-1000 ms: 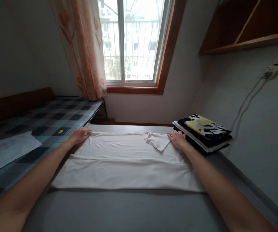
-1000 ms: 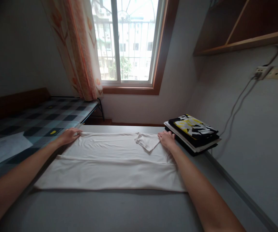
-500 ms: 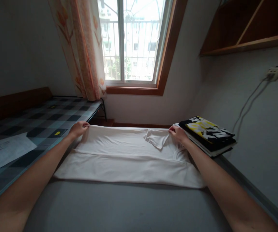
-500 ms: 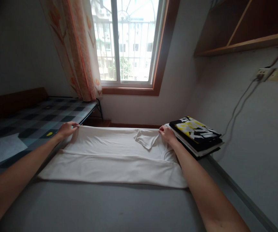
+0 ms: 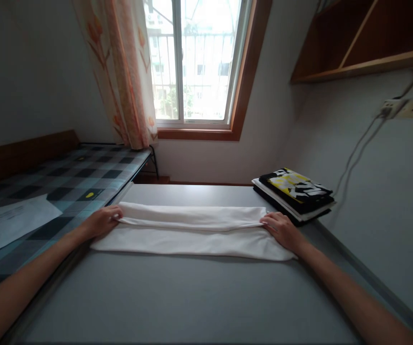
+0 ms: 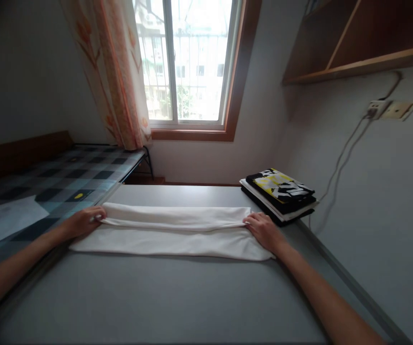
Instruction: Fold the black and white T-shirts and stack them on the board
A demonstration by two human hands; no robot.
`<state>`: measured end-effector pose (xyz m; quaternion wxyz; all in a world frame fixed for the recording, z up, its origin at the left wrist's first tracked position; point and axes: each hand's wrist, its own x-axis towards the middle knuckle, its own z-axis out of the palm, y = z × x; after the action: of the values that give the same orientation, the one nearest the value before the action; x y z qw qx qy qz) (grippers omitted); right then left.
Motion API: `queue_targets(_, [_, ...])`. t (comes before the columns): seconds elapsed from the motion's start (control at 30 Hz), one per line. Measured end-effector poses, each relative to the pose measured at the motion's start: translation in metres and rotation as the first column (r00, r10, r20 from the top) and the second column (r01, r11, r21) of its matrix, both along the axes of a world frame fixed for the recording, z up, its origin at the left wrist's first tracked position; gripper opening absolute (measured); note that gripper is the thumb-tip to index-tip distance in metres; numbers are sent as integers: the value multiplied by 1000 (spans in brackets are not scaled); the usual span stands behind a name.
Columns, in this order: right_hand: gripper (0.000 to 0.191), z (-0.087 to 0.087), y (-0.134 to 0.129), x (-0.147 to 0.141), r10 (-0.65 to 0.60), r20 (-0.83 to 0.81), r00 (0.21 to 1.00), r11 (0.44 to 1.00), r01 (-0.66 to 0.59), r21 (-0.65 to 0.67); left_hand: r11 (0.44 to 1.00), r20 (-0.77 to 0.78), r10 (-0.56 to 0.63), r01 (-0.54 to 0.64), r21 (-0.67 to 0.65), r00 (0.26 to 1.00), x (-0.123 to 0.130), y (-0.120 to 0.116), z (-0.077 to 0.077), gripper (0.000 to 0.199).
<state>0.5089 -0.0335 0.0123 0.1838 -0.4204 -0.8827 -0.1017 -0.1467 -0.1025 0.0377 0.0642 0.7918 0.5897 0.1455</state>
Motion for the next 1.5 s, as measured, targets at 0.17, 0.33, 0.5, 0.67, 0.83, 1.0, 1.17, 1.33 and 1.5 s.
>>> queue_targets(0.17, [24,24,-7,-11,-88,147,985,988,68,135,993,-232,100,-82,85,968,6,-4,10,17])
queue_targets(0.33, [25,25,-26,-12,-71,206,976,979,29,200,986,-311,111,-65,153,944,2,-12,12,21])
queue_targets(0.5, [28,21,-34,-13,-116,181,977,984,88,156,993,-303,105,-82,90,947,7,-25,12,19])
queue_targets(0.67, [36,37,-26,-66,-161,26,987,986,160,50,983,-241,121,-83,163,963,37,-15,21,35])
queue_targets(0.83, [53,25,-11,-173,-154,-46,987,973,144,-180,980,-84,18,-1,198,996,128,19,6,44])
queue_targets(1.0, [68,3,-10,-207,-108,64,992,937,123,-328,997,-103,-6,14,81,995,187,27,-28,53])
queue_targets(1.17, [68,-2,-6,-132,-224,145,964,916,259,-307,988,-157,157,-156,20,975,144,12,-34,58])
queue_targets(1.33, [61,-11,6,-61,-332,182,925,889,372,-266,924,-285,377,-381,43,881,72,4,-18,52])
queue_targets(1.5, [55,-20,10,-51,-337,156,928,912,363,-189,892,-353,414,-451,-24,839,37,23,4,60])
